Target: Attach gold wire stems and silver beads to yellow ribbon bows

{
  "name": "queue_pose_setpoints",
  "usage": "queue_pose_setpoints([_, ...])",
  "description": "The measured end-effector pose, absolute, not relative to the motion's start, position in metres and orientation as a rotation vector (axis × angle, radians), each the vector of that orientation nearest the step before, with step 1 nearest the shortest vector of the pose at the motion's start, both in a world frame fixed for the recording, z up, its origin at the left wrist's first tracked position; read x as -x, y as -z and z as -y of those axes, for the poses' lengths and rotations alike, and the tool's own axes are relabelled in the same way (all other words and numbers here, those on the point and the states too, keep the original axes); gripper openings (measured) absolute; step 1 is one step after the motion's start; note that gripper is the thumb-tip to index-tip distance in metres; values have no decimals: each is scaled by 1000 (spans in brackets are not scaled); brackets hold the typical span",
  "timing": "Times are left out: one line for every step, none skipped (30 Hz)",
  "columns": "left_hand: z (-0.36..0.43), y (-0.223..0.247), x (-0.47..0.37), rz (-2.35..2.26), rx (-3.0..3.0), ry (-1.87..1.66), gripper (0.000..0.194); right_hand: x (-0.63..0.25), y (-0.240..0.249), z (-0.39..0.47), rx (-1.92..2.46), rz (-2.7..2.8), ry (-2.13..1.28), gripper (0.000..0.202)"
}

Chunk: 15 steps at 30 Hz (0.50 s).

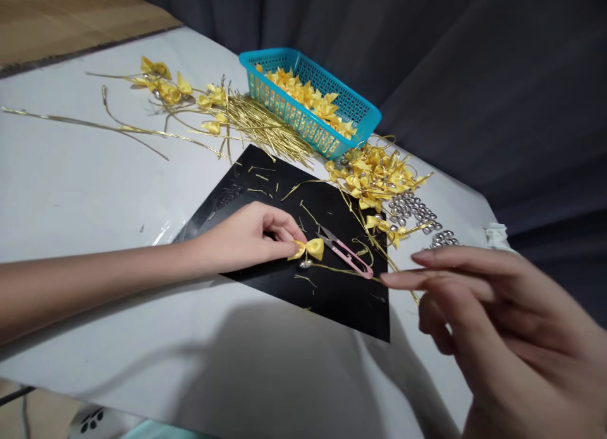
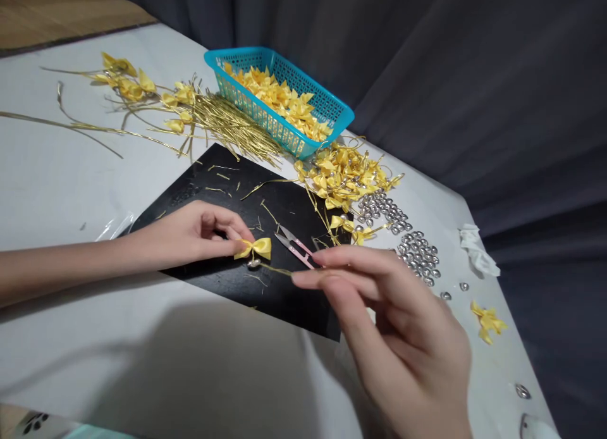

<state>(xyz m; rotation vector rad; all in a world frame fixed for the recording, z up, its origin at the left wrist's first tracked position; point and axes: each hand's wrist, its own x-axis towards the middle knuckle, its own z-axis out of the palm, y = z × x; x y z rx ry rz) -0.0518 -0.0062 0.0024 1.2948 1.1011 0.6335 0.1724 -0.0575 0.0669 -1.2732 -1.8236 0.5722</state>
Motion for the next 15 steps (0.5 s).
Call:
queue_pose_setpoints([7,-3,52,-1105,-1312,-628,7,-171,-66,57,1263,1859,-589,17])
queue_pose_setpoints([7,-3,52,-1109,-1325,-624,7,-169,-66,57,1244,1886,-592,17])
queue_pose_setpoints([8,-4,51,-1111,-1334,-622,8,-167,-65,56,1223,1901,-578,17])
queue_pose_setpoints([8,-5,51,-1113,-1337,-619,10,-165,-64,56,1203,1910,-546,17])
queue_pose_setpoints([8,-5,51,-1112,-1335,-614,11,-163,-62,55,1196,1929,-515,17])
queue_pose_setpoints([9,-6,51,-1111,-1327,-607,12,-161,-60,55,1197,1961,-481,17])
queue_pose_setpoints([9,-7,51,-1108,-1316,-596,12,-159,-57,54,1217,2005,-449,17])
queue_pose_setpoints([9,-8,51,-1104,-1302,-585,12,-157,-53,53,1249,2053,-413,17])
queue_pose_setpoints([9,-9,51,-1098,-1286,-573,12,-155,-49,52,1288,2094,-375,18])
queue_pose_setpoints([9,-9,51,-1092,-1270,-564,12,-153,-44,51,1322,2129,-344,19])
queue_pose_setpoints([9,-9,51,-1083,-1256,-563,13,-152,-40,51,1345,2153,-321,20])
queue_pose_setpoints([9,-9,52,-1072,-1244,-564,13,-150,-37,51,1359,2171,-304,21])
queue_pose_setpoints([9,-9,52,-1059,-1237,-567,14,-149,-34,51,1360,2180,-285,21])
queue_pose_setpoints([8,-8,52,-1050,-1233,-575,14,-148,-32,51,1352,2185,-258,20])
queue_pose_setpoints([8,-7,52,-1043,-1232,-581,13,-146,-31,52,1336,2191,-225,17])
